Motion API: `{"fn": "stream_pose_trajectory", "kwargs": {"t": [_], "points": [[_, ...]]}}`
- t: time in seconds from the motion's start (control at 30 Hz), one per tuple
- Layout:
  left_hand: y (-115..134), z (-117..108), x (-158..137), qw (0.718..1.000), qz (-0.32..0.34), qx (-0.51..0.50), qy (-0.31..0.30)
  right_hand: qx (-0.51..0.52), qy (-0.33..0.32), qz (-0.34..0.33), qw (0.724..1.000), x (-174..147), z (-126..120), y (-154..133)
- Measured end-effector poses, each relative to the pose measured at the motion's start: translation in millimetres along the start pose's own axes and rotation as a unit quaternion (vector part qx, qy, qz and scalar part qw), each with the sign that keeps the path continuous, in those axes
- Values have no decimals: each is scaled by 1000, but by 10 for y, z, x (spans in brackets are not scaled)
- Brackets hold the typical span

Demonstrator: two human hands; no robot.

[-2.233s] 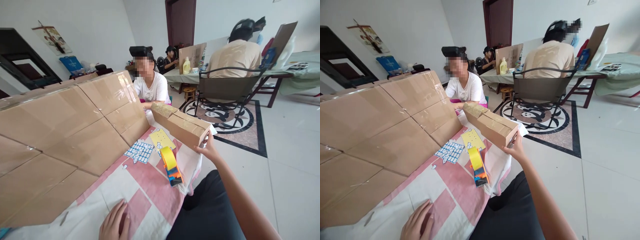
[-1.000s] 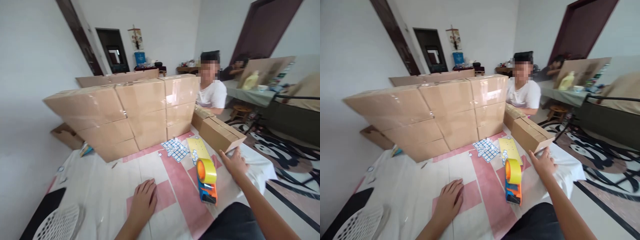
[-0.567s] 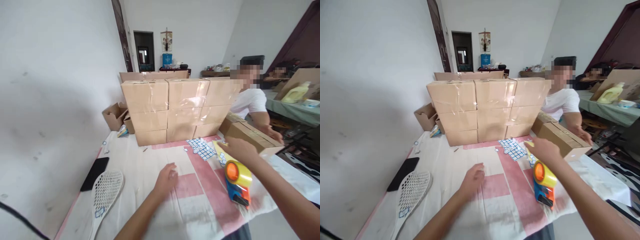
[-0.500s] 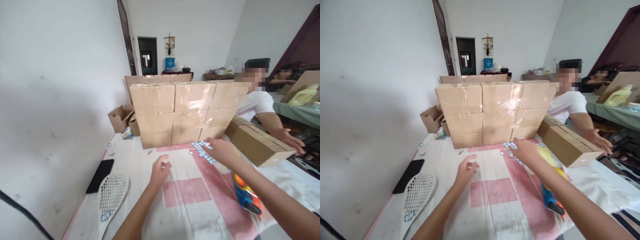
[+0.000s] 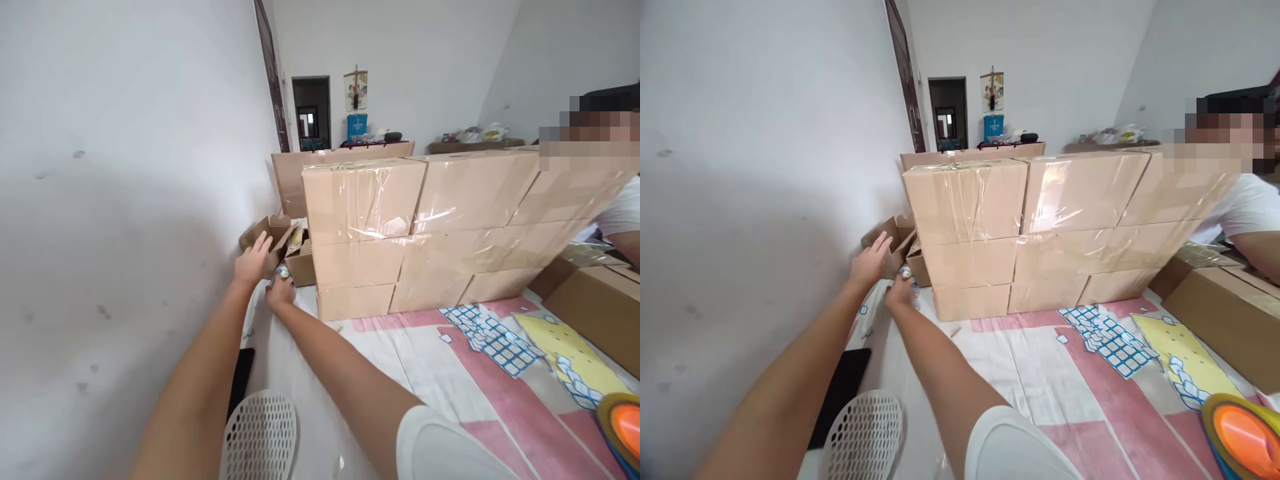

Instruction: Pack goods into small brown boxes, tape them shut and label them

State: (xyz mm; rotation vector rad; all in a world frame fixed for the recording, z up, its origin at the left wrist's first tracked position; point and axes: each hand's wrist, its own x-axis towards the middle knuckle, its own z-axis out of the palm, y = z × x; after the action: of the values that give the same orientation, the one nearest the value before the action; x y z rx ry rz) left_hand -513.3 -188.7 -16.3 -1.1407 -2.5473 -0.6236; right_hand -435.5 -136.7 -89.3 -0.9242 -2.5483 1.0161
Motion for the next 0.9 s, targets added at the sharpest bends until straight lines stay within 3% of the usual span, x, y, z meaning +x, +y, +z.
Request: {"fn": "stream_pose_trajectory", "kwargs": {"t": [0.13,0.23,0.33,0.43,0.53,0.6,0.77,0.9], "points": [[-1,184,266,997,-14,67,-40,37,56,57,996,300,67,53],[37,301,284,992,-54,107,-40,84,97,13,992,267,58,170],[30,248,148,991,-59,122,-9,134,123,-65,981,-63,41,270],[17,-19,-76,991,-47,116,49,209,139,-145,957,-629,-102,374],[84,-432,-374,984,-51,103,138,311,167,-240,904,-1238,-502,569],[195,-737,-623,973,-59,91,203,320,188,-288,883,-1564,-892,776],[625,-1376,-1405,935,-74,44,344,267,213,-327,881,-2155,-1889,1506],[927,-1551,-2119,899,-57,-28,434,218,284,-314,879,-2757,-2605,2084]]}}
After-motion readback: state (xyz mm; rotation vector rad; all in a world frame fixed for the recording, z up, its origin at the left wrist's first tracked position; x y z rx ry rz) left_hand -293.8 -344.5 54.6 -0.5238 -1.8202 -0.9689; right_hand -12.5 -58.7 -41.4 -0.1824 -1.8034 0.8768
